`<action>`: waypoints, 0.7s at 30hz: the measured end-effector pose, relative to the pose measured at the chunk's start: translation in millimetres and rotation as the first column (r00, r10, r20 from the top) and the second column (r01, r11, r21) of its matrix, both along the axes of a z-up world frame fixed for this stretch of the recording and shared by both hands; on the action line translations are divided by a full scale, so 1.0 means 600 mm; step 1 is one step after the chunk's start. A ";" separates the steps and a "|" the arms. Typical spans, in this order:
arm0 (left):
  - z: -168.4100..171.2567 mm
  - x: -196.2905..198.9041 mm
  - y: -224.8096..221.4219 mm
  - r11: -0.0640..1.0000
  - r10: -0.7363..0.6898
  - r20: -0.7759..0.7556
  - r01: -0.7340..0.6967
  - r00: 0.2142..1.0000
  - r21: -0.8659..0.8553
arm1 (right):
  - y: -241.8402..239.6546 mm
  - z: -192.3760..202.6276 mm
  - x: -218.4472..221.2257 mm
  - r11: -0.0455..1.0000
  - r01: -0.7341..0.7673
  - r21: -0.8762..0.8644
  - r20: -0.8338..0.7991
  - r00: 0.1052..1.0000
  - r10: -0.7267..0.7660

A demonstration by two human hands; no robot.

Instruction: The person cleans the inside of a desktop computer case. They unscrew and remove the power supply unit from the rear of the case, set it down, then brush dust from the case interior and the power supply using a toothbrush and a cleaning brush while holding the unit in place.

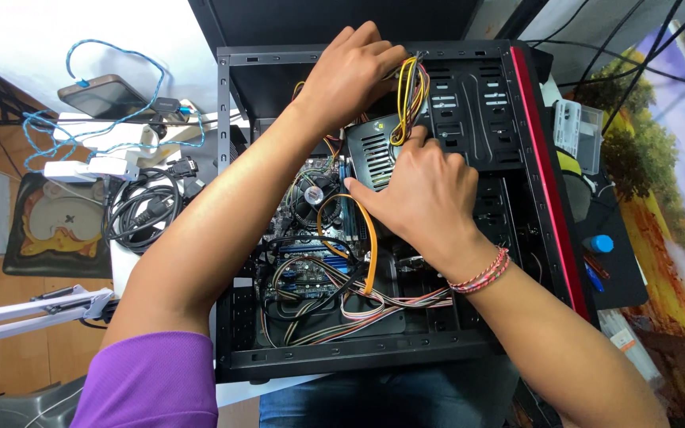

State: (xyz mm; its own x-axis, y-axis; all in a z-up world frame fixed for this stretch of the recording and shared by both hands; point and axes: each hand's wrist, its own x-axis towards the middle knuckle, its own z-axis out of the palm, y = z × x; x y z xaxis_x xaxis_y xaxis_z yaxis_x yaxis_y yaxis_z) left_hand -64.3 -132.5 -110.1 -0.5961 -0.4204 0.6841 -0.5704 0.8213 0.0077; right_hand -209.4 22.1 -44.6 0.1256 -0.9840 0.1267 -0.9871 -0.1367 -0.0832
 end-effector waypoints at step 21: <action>0.006 0.003 0.001 0.993 -0.019 0.001 0.019 1.000 0.113 | -0.001 0.013 0.001 0.999 -0.007 0.049 0.029 1.000 0.006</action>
